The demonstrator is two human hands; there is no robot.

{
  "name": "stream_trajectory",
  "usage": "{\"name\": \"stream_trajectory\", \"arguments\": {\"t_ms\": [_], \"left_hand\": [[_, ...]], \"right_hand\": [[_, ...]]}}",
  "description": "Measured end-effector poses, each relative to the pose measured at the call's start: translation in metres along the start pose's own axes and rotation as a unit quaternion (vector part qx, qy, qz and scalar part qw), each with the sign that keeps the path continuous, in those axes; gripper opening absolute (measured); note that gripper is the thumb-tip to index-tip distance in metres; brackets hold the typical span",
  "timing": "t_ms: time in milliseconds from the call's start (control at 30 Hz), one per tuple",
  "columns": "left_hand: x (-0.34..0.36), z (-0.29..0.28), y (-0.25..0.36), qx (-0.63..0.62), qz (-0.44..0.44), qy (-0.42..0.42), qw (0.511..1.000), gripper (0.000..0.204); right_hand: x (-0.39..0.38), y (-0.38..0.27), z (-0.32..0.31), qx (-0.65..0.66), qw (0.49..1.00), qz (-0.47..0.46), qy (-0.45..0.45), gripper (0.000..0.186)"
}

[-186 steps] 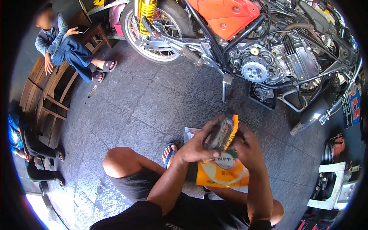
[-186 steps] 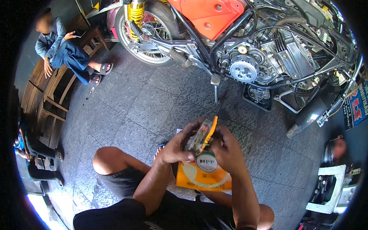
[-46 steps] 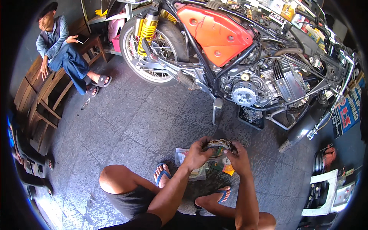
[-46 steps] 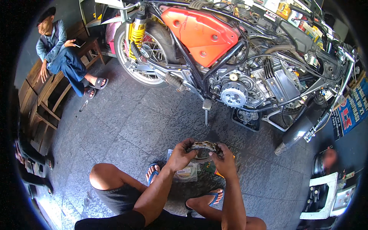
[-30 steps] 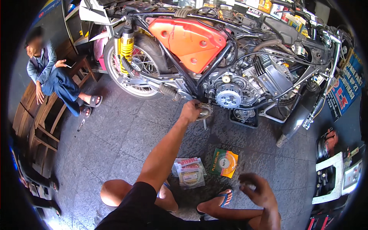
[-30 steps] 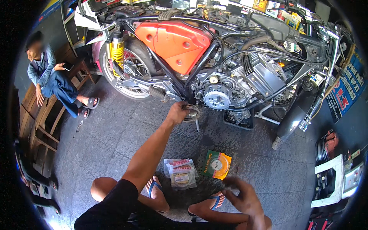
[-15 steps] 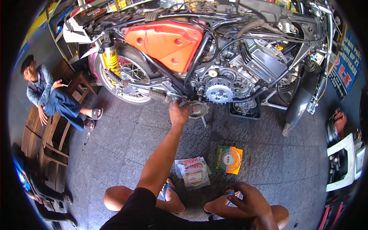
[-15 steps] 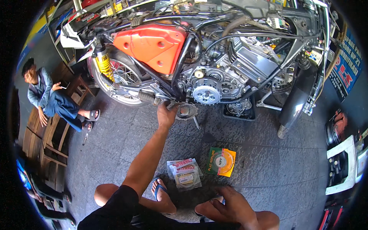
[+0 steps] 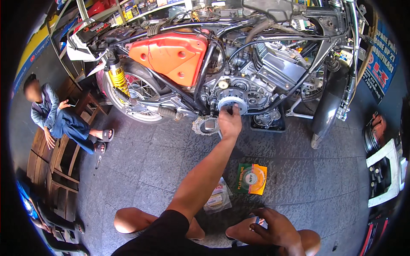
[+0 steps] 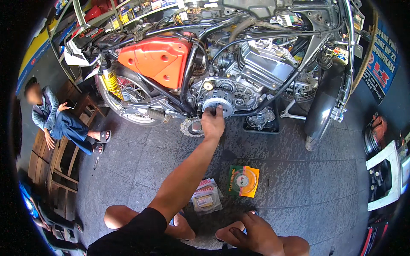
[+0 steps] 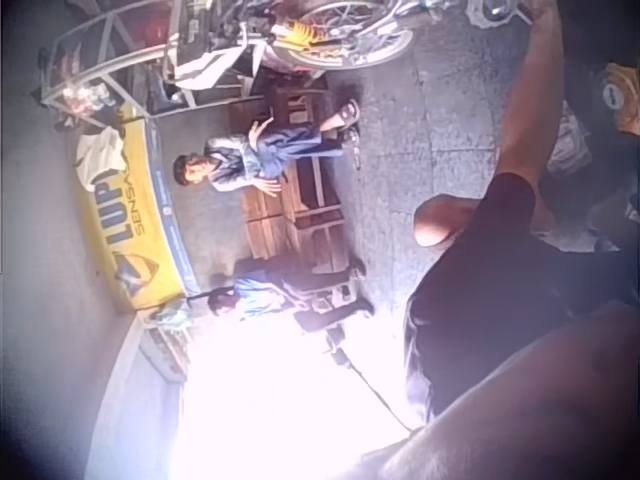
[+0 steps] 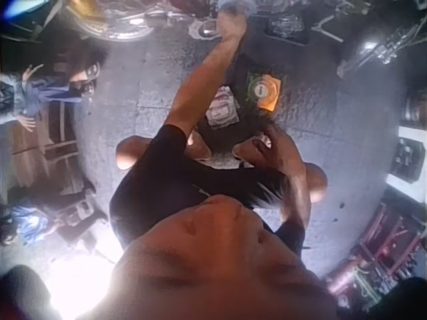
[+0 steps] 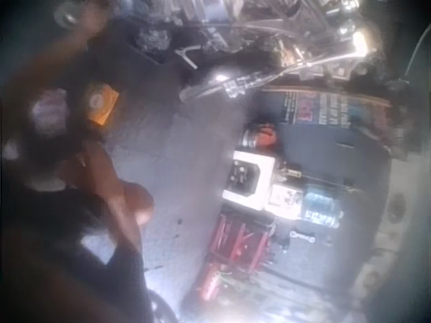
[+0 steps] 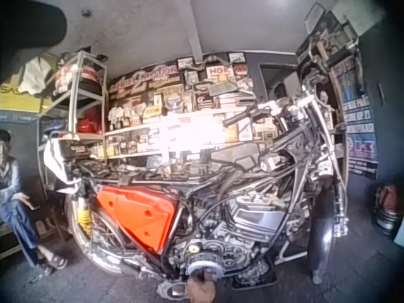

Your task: The person unboxes new clutch plates, removes the worn ones from the motorcycle's engine assembly, and installs the new plates into the clutch basket by hand.

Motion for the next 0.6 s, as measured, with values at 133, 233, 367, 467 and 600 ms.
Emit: {"name": "stream_trajectory", "arguments": {"t_ms": [133, 233, 367, 467, 600], "left_hand": [[-0.003, 0.005, -0.001, 0.076, 0.045, -0.012, 0.996, 0.042], [0.001, 0.015, -0.01, 0.151, 0.081, 0.004, 0.985, 0.046], [0.001, 0.036, -0.055, -0.068, -0.233, -0.068, 0.968, 0.051], [-0.008, 0.027, -0.043, -0.097, -0.278, -0.078, 0.952, 0.05], [0.006, 0.011, -0.022, -0.019, 0.024, 0.024, 0.999, 0.041]], "right_hand": [[0.0, -0.027, -0.018, 0.04, 0.998, -0.03, 0.034, 0.043], [-0.003, -0.023, -0.018, 0.035, 0.999, -0.02, 0.028, 0.043], [-0.008, -0.022, -0.019, 0.037, 0.998, -0.028, 0.033, 0.044], [-0.011, -0.021, -0.022, 0.036, 0.998, -0.029, 0.036, 0.044], [-0.012, -0.022, -0.022, 0.034, 0.999, -0.03, 0.026, 0.044]]}}
Point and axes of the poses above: each hand's wrist, its own x-axis towards the middle knuckle, its own z-axis out of the palm, y = z × x, the point moved 7 cm from there along x, towards the middle knuckle, and after that the axes turned 15 degrees about y, right-handed, at the moved point
